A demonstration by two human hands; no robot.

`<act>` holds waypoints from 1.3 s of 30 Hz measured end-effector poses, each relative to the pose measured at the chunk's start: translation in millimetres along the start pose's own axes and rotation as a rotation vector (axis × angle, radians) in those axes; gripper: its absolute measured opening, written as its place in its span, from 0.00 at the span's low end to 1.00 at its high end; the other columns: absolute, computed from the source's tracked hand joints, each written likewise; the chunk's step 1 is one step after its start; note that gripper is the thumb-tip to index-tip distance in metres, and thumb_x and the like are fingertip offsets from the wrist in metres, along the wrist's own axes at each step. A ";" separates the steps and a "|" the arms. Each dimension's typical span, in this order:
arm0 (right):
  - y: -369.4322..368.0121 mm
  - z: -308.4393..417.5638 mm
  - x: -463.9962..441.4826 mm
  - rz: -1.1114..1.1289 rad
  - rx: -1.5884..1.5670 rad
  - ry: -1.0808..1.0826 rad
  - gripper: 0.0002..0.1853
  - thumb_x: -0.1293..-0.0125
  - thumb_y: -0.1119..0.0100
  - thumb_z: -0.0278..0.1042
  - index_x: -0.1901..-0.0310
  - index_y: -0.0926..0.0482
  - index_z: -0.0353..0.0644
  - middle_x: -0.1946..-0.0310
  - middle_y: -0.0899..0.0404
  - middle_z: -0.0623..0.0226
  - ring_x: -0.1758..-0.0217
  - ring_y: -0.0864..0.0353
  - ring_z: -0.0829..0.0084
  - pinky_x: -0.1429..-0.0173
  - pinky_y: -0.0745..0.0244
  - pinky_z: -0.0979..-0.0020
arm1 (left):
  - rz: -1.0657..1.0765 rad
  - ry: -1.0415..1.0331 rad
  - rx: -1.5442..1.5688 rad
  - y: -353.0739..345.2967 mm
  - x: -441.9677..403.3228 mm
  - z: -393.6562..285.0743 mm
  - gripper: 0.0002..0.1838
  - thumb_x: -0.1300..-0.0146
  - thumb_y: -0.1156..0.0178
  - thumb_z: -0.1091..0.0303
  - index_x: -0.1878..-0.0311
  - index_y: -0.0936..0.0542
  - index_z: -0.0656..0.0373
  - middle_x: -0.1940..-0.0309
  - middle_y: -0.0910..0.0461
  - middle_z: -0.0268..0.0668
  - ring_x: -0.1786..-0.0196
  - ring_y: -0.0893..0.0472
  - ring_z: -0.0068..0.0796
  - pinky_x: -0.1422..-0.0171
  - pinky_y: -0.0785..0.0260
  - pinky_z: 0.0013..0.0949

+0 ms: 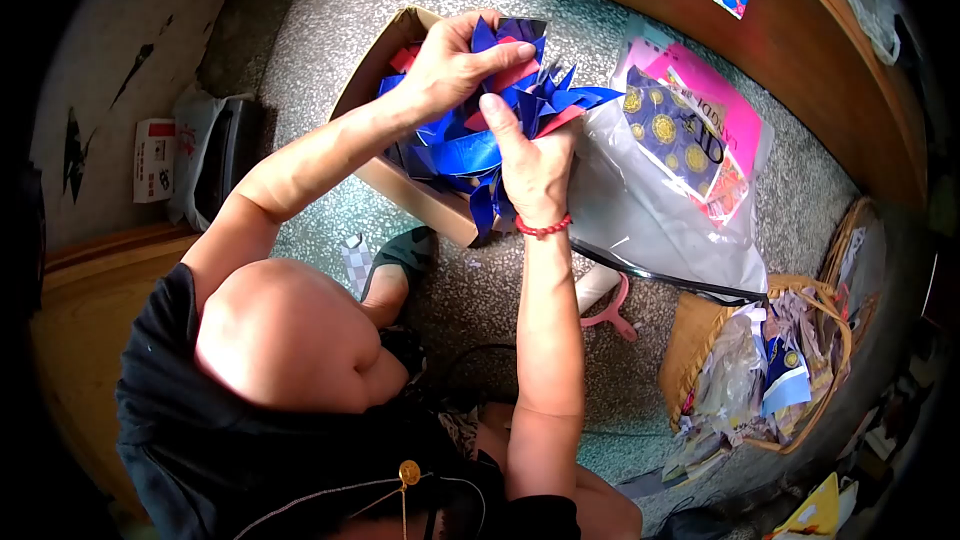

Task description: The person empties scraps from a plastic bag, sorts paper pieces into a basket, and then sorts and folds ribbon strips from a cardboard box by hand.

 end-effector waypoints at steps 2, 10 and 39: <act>1.1 -10.0 -3.4 -0.003 0.039 0.074 0.25 0.51 0.30 0.34 0.53 0.28 0.34 0.60 0.24 0.67 0.59 0.25 0.76 0.52 0.30 0.74 | -0.036 0.134 0.134 -2.8 0.3 5.4 0.05 0.44 0.38 0.72 0.69 0.25 0.61 0.71 0.20 0.35 0.68 0.21 0.20 0.65 0.27 0.21; 16.0 -12.3 -9.3 -0.183 -0.152 -0.025 0.24 0.56 0.33 0.21 0.53 0.27 0.35 0.60 0.24 0.69 0.60 0.25 0.76 0.51 0.31 0.73 | 0.306 0.380 0.390 -32.4 -5.1 9.6 0.14 0.43 0.39 0.65 0.56 0.25 0.62 0.63 0.23 0.32 0.56 0.26 0.18 0.49 0.33 0.24; 120.2 76.1 37.2 0.221 -0.200 -0.395 0.27 0.51 0.45 0.29 0.47 0.36 0.34 0.79 0.34 0.67 0.79 0.34 0.75 0.70 0.39 0.75 | 0.403 -0.475 -0.938 -44.7 37.0 49.6 0.13 0.48 0.42 0.69 0.60 0.29 0.63 0.62 0.30 0.45 0.59 0.27 0.44 0.56 0.33 0.41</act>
Point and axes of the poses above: each hand's wrist, its own x-axis away from the middle knuckle, its own y-axis out of the back of the hand, z = x × y, the point moved 5 cm from there along -x, towards the middle knuckle
